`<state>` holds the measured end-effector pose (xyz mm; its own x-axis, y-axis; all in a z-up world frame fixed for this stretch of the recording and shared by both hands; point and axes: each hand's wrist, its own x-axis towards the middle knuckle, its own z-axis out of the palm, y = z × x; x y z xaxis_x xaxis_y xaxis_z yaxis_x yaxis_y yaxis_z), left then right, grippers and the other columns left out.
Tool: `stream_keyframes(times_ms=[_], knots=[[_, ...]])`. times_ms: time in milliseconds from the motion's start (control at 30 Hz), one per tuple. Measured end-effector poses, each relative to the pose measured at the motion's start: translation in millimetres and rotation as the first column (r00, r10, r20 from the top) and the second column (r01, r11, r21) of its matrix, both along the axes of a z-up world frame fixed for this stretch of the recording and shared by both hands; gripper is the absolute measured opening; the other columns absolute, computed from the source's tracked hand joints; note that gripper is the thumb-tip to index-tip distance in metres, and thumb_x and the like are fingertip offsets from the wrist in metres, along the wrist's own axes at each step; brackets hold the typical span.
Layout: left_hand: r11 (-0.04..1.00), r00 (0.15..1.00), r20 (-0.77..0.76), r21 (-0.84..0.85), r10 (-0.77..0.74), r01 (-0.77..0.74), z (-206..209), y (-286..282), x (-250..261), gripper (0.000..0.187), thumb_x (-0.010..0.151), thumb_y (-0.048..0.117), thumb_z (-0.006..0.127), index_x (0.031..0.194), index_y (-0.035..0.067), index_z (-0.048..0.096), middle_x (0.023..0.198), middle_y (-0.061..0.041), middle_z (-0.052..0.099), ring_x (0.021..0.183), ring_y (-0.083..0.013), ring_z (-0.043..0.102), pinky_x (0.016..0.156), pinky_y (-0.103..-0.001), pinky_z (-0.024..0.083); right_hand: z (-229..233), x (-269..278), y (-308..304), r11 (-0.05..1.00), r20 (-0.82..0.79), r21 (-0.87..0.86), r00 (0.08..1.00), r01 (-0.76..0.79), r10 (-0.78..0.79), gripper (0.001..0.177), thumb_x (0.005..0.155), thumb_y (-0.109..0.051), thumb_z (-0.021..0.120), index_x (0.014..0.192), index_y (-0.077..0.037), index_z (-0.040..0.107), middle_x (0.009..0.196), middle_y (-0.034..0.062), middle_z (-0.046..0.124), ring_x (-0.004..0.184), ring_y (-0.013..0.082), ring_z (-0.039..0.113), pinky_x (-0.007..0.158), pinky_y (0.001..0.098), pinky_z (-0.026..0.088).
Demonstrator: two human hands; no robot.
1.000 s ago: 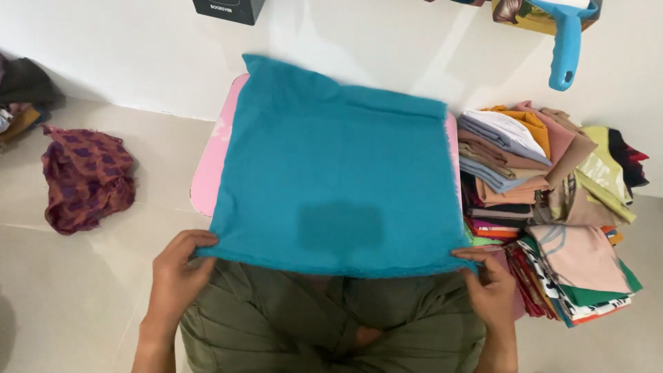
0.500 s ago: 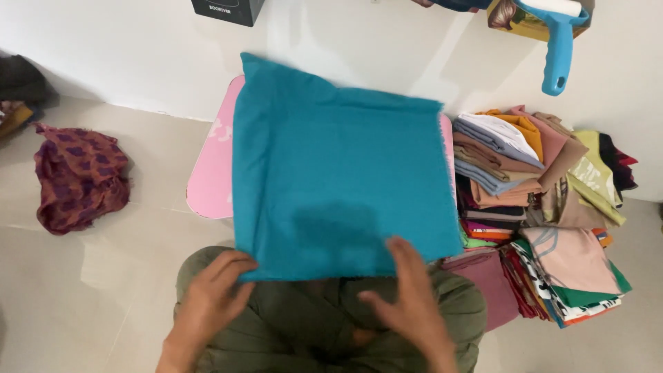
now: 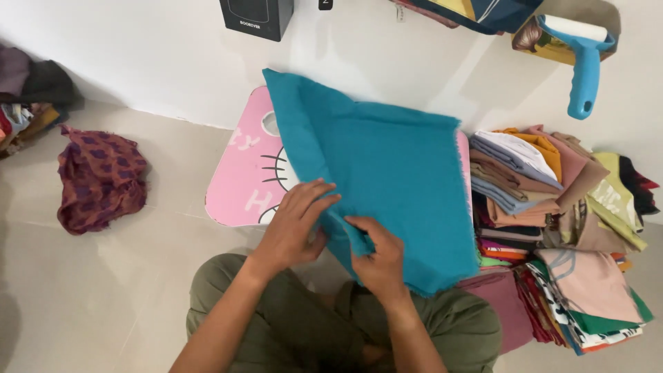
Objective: Folding a teal cloth and using a lint roller to clean it on a small pink table.
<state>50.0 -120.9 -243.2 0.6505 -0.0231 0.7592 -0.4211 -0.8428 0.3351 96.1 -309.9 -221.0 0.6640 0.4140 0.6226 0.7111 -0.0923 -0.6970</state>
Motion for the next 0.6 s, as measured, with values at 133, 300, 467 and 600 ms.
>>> stream_keyframes(times_ms=[133,300,467,600], knots=[[0.995,0.988,-0.144,0.092,0.062,-0.049,-10,34,47,0.065,0.062,-0.001,0.078,0.125,0.007,0.064,0.126,-0.008,0.066,0.125,-0.0293,0.061,0.121,-0.051,0.037,26,-3,-32,0.981,0.031,-0.124,0.987,-0.151,0.156,0.037,0.068,0.009,0.067,0.103,0.0,0.074,0.104,0.0106,0.079,0.088,0.0249,0.077,0.08,0.0319,0.06],[0.968,0.967,-0.111,0.128,0.23,-0.215,-34,82,113,0.057,0.057,0.0,0.081,0.112,0.008,0.07,0.114,-0.006,0.069,0.11,-0.0298,0.062,0.111,-0.045,0.042,35,-1,-89,0.971,-0.162,-0.018,0.959,-0.238,0.232,0.023,0.076,0.009,0.072,0.097,0.0,0.074,0.106,0.0159,0.079,0.091,0.025,0.079,0.081,0.0341,0.065],[0.939,0.958,-0.062,0.225,0.279,-0.259,-49,104,146,0.029,0.076,0.008,0.073,0.106,0.01,0.072,0.111,-0.006,0.069,0.11,-0.028,0.063,0.102,-0.04,0.046,29,7,-139,0.97,-0.217,0.08,0.946,-0.228,0.24,0.021,0.072,0.008,0.078,0.091,0.001,0.072,0.101,0.0189,0.08,0.091,0.0272,0.081,0.081,0.0332,0.067],[0.961,0.982,-0.161,-0.242,0.096,-0.133,-32,112,134,0.044,0.072,-0.01,0.07,0.114,0.003,0.072,0.109,-0.01,0.073,0.097,-0.0272,0.066,0.091,-0.035,0.052,30,34,-168,0.866,-0.208,0.103,0.862,0.49,-0.463,0.021,0.087,0.001,0.076,0.103,0.001,0.063,0.099,0.0153,0.064,0.087,0.0206,0.058,0.085,0.0319,0.049]])
